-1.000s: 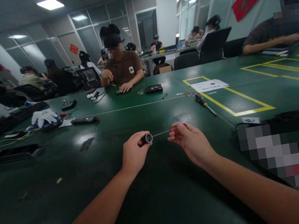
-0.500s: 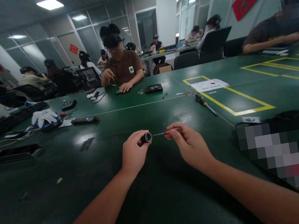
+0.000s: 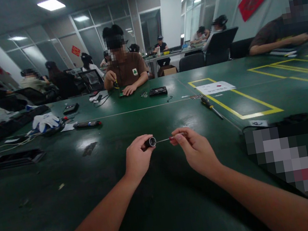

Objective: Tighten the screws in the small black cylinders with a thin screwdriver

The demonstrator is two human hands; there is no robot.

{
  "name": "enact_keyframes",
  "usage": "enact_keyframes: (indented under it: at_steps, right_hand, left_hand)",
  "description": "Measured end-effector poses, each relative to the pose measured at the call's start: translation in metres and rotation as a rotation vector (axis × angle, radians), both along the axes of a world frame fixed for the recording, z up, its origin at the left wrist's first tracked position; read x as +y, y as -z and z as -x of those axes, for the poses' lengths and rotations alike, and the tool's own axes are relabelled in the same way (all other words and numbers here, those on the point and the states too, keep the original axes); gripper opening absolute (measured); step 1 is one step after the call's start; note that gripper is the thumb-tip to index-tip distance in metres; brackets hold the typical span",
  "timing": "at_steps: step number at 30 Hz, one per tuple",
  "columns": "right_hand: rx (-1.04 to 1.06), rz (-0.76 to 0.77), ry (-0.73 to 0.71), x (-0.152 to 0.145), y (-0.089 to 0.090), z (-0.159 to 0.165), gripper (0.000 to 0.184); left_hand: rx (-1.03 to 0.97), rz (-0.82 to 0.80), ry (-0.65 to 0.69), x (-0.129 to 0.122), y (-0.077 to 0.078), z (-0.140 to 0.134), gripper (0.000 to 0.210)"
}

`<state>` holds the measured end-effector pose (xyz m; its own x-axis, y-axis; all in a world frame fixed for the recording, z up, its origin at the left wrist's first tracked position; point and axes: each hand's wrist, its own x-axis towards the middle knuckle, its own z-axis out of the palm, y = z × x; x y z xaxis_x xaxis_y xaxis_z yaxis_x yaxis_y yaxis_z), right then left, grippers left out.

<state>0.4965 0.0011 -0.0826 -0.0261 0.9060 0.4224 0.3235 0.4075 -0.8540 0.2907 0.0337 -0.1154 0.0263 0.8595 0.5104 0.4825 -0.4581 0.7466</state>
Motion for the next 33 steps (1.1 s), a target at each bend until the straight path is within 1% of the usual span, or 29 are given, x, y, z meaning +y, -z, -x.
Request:
enact_keyframes:
  at_steps: [10,13,20,26,30,33]
  right_hand:
    - [-0.041,-0.019,0.019,0.0009,0.0009,-0.0018,0.024]
    - [-0.049,-0.007,0.002,0.0009,0.0013,-0.0014,0.024]
    - [-0.006,-0.009,-0.006,0.0002,0.0005,-0.001,0.026]
    - [-0.029,0.023,-0.038,0.0,-0.0016,-0.0006,0.024]
    - [0.006,0.045,-0.123,-0.0024,-0.0061,-0.0005,0.02]
    - [0.037,0.042,-0.128,-0.0029,-0.0072,-0.0001,0.025]
  left_hand:
    - [0.006,-0.015,-0.009,0.0,-0.0006,-0.0008,0.035]
    - [-0.001,-0.017,0.0,0.0008,0.0005,-0.0006,0.034]
    - [-0.027,0.009,0.007,0.0004,0.0009,-0.0014,0.036]
    - [-0.063,0.032,0.02,0.0,0.0022,-0.0023,0.038]
    - [-0.067,0.063,0.027,0.0005,0.0041,-0.0024,0.04]
    - [-0.068,0.095,0.06,-0.0009,0.0028,-0.0036,0.041]
